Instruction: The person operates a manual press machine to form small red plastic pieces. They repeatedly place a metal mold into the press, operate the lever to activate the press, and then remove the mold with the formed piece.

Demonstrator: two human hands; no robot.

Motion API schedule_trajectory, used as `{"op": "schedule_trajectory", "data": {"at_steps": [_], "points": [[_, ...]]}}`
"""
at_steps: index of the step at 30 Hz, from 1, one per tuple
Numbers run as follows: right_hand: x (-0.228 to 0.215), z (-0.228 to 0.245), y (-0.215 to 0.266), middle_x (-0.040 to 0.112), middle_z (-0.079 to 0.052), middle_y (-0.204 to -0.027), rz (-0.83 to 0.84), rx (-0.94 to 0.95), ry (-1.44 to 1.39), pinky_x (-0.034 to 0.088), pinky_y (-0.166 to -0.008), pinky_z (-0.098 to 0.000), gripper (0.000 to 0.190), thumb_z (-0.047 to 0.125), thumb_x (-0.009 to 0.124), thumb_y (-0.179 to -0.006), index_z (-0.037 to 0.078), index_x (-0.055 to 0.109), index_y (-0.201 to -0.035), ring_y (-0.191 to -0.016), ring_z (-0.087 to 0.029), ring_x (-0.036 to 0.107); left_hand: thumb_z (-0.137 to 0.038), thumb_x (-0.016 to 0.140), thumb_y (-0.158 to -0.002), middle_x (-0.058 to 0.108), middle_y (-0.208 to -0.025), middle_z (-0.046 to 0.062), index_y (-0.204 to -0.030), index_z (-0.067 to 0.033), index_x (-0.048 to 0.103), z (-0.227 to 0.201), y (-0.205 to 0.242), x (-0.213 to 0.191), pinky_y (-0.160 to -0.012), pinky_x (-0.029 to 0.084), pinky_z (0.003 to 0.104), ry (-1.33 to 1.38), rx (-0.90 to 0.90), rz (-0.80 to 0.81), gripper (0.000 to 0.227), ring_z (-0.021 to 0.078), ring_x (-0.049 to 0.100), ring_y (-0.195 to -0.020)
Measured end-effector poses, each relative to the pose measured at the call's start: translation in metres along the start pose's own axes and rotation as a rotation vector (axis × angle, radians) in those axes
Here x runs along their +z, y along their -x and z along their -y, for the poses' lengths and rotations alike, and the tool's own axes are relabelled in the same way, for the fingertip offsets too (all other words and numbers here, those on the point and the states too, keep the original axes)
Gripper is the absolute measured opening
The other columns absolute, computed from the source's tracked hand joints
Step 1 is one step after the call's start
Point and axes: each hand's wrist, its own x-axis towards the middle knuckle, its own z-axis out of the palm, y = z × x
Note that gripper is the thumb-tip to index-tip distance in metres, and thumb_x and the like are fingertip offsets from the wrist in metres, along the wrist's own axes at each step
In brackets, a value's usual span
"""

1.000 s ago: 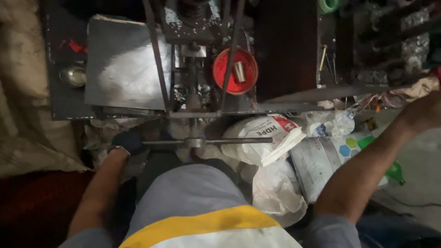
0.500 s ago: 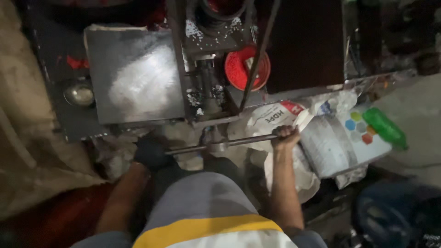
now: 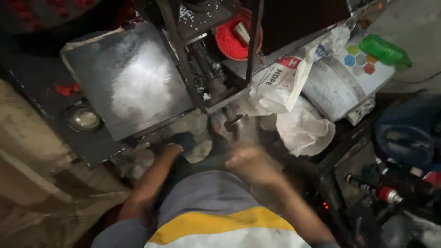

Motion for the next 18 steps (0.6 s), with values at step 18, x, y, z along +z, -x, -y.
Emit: {"op": "schedule_trajectory", "data": {"at_steps": [18], "points": [[0.090, -0.060, -0.179, 0.075, -0.015, -0.082, 0.323, -0.595, 0.646, 0.056, -0.068, -0.0398, 0.035, 0.040, 0.066, -0.097, 0.008, 0.078, -0.095, -0.072, -0.026, 0.072, -0.021, 0.050, -0.103, 0.071, -0.120, 0.017, -0.122, -0.0012, 0.066, 0.097, 0.082, -0.080, -0.097, 0.051, 0.040, 0.734, 0.355, -0.509, 0.033, 0.0297, 0.068, -0.110]]}}
